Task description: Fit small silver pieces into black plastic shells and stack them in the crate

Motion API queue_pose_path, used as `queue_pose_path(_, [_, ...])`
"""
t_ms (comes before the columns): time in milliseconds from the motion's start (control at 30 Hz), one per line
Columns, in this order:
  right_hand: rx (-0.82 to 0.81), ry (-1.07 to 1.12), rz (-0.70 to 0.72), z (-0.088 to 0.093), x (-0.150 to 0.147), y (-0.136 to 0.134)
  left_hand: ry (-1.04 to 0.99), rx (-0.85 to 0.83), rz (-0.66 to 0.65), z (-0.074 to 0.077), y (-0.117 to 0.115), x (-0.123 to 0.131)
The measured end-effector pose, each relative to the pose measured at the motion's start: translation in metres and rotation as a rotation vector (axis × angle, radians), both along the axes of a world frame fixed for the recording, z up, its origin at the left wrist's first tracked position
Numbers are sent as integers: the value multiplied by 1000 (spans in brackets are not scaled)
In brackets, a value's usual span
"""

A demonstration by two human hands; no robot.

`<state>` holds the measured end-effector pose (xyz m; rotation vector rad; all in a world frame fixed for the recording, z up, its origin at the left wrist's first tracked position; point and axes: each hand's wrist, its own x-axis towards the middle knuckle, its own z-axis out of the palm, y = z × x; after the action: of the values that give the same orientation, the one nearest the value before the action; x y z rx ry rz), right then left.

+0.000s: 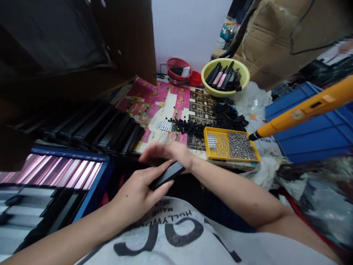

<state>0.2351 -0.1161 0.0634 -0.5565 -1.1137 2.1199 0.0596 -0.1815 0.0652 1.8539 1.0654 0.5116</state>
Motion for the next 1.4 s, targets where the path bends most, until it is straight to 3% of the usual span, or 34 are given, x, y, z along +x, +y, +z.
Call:
queue_pose_path(67, [-11, 64, -15, -7, -7, -5, 11, 52, -32, 2, 4, 7])
queue_pose_path(233, [-77, 33, -187, -26, -12, -4, 41, -83, -25, 11, 12, 15])
queue_pose_path(367, [-65, -33, -460, -42, -8, -11, 39, -215, -8, 15, 6, 6])
queue_pose_path(433, [-90, -41, -581, -53, -2, -14, 73, -192, 53, 22, 12, -5])
queue_pose_path(533, [-197, -93, -670, -70, 5, -13, 271, 78, 216, 42, 41, -30])
queue_pose_path(633, [-299, -177, -684, -76, -5, -5, 552, 328, 319, 64, 87, -56])
queue_pose_path(733, [-325, -210, -658, -71, -29, 7, 813, 378, 324, 72, 130, -77])
queue_pose_path(833, [-327, -214, -600, -63, -57, 19, 964, 274, 331, 69, 156, -90])
queue_pose_path(1067, [-416, -280, -571, -54, -97, 30, 898, 220, 238, 61, 165, -92])
queue_pose_path(1167, [-336, -275, -636, -54, -96, 31, 814, 173, 221, 80, 160, -96])
queue_pose_path(1300, [-357, -319, -737, -60, -71, 33, 700, 182, 414, 118, 152, -136])
queue_pose_path(1400, [-426, -348, -748, -68, -60, 34, 581, 156, 486, 125, 151, -163])
